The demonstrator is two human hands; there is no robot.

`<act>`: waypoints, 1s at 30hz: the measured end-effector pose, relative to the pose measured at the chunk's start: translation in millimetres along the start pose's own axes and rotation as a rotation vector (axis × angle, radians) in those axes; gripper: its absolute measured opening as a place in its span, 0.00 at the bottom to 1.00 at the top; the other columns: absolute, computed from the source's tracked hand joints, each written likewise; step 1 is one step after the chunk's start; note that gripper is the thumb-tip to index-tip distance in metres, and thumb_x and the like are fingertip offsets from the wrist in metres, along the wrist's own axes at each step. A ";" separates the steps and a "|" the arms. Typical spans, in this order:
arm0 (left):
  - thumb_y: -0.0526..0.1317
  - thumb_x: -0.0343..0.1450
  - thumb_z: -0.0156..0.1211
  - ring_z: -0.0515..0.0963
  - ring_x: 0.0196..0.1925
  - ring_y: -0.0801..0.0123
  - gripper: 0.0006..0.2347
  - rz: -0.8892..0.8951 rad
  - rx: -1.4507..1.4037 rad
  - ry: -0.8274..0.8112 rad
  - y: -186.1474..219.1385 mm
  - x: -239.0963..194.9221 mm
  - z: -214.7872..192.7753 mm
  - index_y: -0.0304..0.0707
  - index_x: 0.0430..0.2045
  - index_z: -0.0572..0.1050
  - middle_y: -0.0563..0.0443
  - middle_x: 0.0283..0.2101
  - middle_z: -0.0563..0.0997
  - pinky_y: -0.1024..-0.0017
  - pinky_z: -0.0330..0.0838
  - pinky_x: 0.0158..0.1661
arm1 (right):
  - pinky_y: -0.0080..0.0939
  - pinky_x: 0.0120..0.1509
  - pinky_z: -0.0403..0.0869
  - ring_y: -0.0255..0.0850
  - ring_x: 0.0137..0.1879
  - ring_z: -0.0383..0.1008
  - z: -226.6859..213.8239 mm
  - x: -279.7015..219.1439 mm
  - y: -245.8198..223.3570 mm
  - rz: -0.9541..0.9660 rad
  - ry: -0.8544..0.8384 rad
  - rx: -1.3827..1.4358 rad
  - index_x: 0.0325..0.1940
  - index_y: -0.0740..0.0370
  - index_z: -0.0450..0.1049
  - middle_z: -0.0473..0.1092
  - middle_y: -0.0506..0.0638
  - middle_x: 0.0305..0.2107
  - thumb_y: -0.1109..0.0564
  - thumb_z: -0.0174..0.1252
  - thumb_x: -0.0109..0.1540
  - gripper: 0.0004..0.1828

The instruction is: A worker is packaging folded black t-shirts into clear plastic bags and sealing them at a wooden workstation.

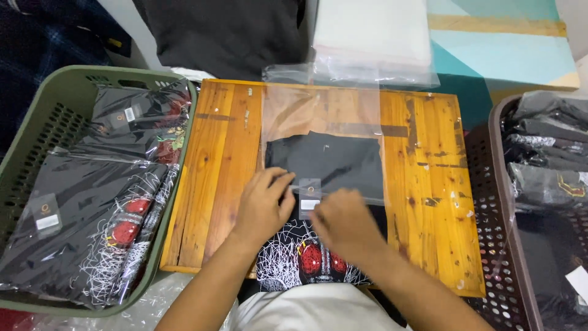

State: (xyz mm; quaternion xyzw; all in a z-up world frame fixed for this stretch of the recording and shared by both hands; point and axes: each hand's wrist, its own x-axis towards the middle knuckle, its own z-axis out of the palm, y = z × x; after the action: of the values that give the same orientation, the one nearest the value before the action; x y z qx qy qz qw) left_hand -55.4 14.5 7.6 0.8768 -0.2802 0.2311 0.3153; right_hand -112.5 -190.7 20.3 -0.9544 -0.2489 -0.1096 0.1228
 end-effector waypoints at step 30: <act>0.31 0.73 0.56 0.75 0.60 0.43 0.11 0.059 -0.036 -0.160 -2.8 -13.6 5.0 0.32 0.49 0.75 0.35 0.56 0.76 0.49 0.69 0.59 | 0.60 0.77 0.52 0.57 0.78 0.51 17.8 -23.8 -56.5 0.278 -0.121 -0.122 0.75 0.72 0.53 0.54 0.65 0.72 0.30 0.35 0.70 0.45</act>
State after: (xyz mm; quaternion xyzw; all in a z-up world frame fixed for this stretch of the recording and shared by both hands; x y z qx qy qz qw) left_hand -62.5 17.6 -5.0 0.8780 -0.3343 0.1645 0.3006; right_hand -158.5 -148.5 7.2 -0.9902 -0.1141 -0.0487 0.0634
